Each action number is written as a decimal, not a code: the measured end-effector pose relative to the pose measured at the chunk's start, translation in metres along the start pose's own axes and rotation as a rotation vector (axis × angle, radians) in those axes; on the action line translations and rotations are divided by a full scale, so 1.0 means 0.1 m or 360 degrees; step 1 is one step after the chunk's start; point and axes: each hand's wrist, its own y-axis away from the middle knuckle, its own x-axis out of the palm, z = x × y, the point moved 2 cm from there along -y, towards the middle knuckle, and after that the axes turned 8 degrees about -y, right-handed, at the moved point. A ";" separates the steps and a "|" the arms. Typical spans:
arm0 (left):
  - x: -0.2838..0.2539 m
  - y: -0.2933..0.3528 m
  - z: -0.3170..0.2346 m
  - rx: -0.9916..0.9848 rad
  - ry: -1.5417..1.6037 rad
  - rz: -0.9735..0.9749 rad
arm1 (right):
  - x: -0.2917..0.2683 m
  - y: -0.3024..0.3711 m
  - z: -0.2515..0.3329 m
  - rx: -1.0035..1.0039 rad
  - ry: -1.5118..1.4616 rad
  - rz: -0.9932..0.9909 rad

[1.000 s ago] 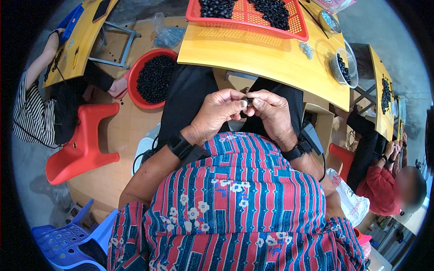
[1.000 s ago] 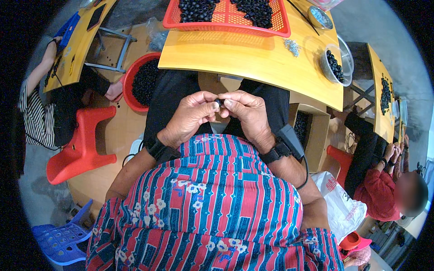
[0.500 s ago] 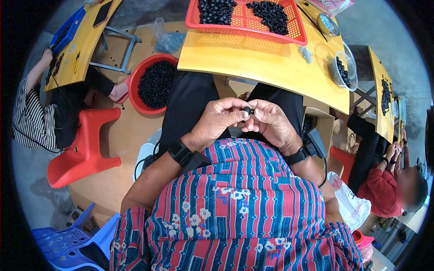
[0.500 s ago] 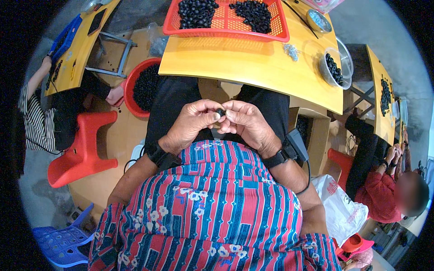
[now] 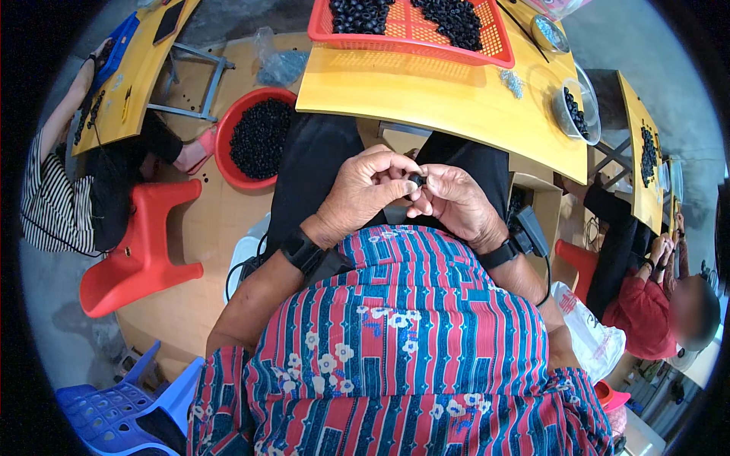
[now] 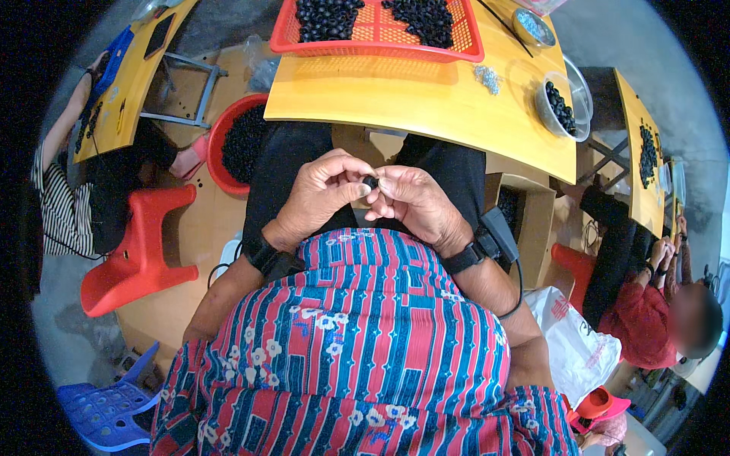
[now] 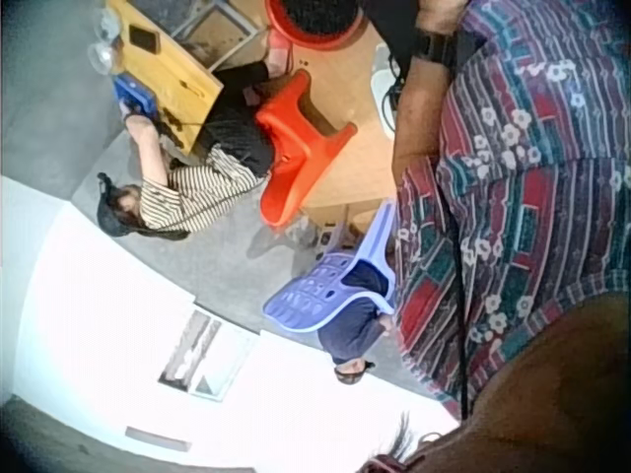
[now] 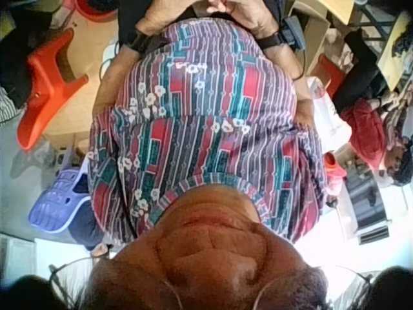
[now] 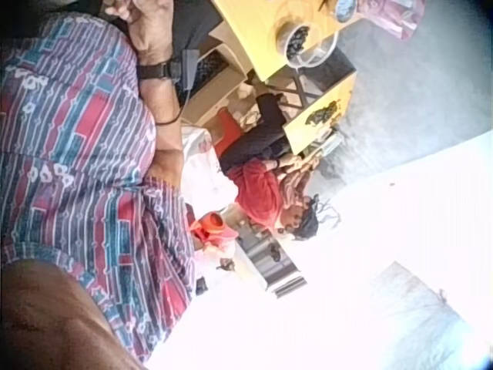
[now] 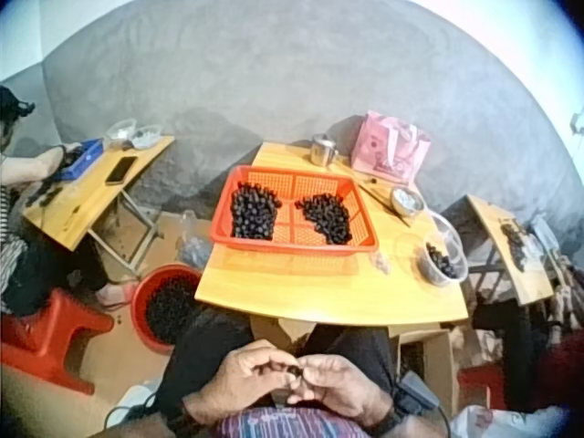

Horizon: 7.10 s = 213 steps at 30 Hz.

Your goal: Manually joining or sorting small black plastic components at an assembly workstation.

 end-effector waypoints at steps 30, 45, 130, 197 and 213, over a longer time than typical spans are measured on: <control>0.11 0.02 0.04 -0.0283 0.0577 0.0363 | 0.20 -0.01 0.05 -0.0190 0.0845 -0.0074; 0.12 0.01 0.05 -0.0193 0.0459 0.0212 | 0.23 -0.03 0.07 -0.0328 0.1114 -0.0079; 0.14 -0.03 -0.06 -0.0240 0.0287 0.0252 | 0.13 0.00 -0.01 -0.0291 0.1027 -0.0173; 0.04 0.00 -0.02 0.0012 -0.0314 -0.0017 | 0.03 0.06 0.01 0.0137 -0.0012 -0.0079; 0.17 0.01 0.03 -0.0437 0.0225 0.0278 | 0.04 0.01 -0.06 -0.0124 0.0493 -0.0211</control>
